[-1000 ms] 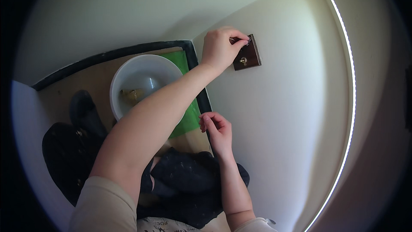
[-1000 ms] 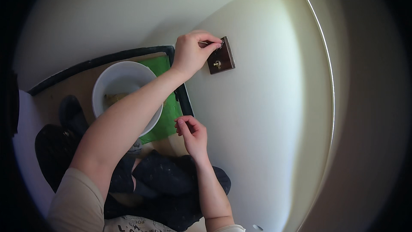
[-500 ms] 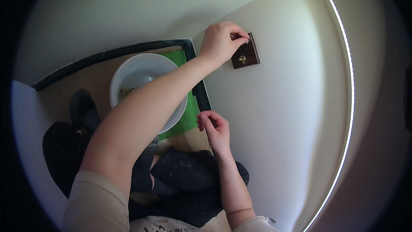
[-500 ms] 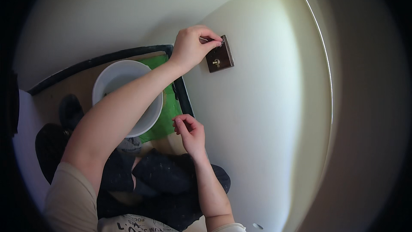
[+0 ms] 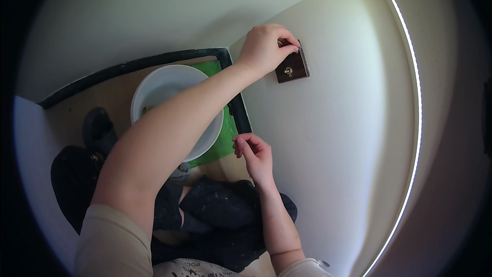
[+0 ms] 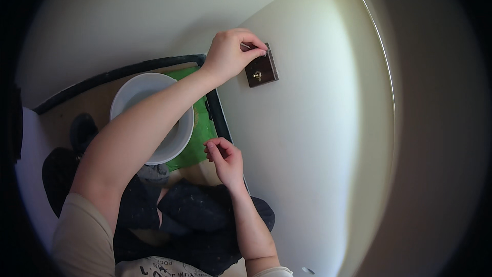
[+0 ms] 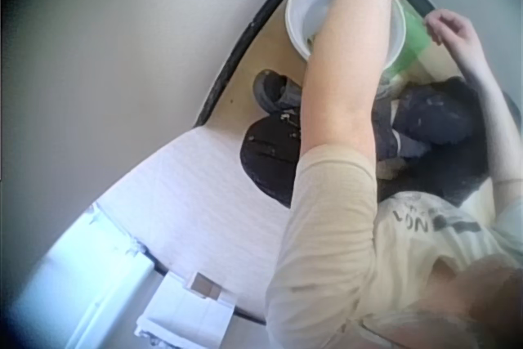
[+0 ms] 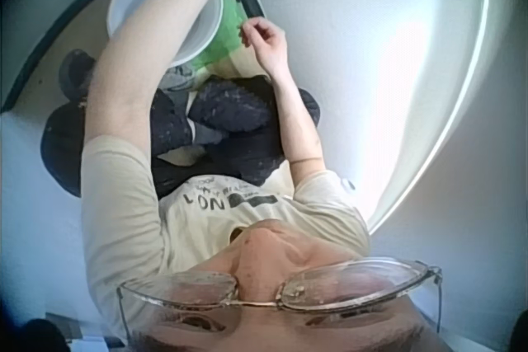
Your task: The person, while sitting on the floor, works by hand to position and tighten a small hardware component onto a wooden wall plate, using a cloth to wipe the plate and surrounding wall surface.
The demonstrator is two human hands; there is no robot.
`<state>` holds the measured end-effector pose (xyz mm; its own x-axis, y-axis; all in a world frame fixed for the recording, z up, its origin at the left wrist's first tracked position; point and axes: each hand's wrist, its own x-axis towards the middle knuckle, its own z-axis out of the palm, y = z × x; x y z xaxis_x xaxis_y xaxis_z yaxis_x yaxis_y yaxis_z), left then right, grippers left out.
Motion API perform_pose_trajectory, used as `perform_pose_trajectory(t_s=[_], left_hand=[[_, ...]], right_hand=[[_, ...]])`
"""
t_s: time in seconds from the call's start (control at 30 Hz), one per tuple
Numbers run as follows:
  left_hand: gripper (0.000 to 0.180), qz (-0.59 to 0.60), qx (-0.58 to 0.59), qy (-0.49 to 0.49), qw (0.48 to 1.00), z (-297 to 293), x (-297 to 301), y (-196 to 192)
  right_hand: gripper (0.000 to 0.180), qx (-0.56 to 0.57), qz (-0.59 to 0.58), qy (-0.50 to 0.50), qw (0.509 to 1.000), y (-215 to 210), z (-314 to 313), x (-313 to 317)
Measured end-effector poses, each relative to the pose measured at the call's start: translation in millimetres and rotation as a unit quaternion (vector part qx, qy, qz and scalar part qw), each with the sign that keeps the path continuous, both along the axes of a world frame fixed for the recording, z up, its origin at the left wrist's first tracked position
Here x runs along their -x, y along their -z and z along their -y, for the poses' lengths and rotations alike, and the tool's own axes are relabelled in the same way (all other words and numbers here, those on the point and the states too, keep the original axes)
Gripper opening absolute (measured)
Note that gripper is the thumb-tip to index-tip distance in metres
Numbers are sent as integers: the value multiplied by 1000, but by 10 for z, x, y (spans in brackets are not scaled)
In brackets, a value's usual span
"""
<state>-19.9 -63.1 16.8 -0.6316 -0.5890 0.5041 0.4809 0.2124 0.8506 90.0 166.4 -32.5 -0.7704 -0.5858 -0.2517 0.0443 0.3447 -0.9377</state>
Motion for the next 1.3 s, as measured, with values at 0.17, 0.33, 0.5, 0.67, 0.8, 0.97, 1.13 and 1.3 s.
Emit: perform_pose_trajectory(t_s=[0.17,0.33,0.5,0.67,0.8,0.97,1.13,1.3], left_hand=[[4,-3,83,27,996,-103,-83,7],[5,-31,229,37,972,-169,-147,35],[4,-13,187,27,982,-2,-142,7],[6,-5,196,73,978,0,-107,34],[7,64,52,87,993,32,-103,220],[5,57,38,94,993,-93,-130,267],[5,51,159,77,983,-5,-174,327],[5,18,175,22,984,-18,-153,239]], right_hand=[[17,3,-4,2,1000,-15,-31,-4],[17,13,-1,5,1000,-18,-45,20],[17,-1,-6,-1,1000,-44,-12,-18],[17,14,-2,5,1000,-29,-29,-5],[17,11,2,1,1000,-27,-2,-15],[17,13,2,8,1000,-22,-30,-23],[16,8,-5,1,1000,-32,-14,-22],[16,21,-1,3,1000,-54,-15,-28]])
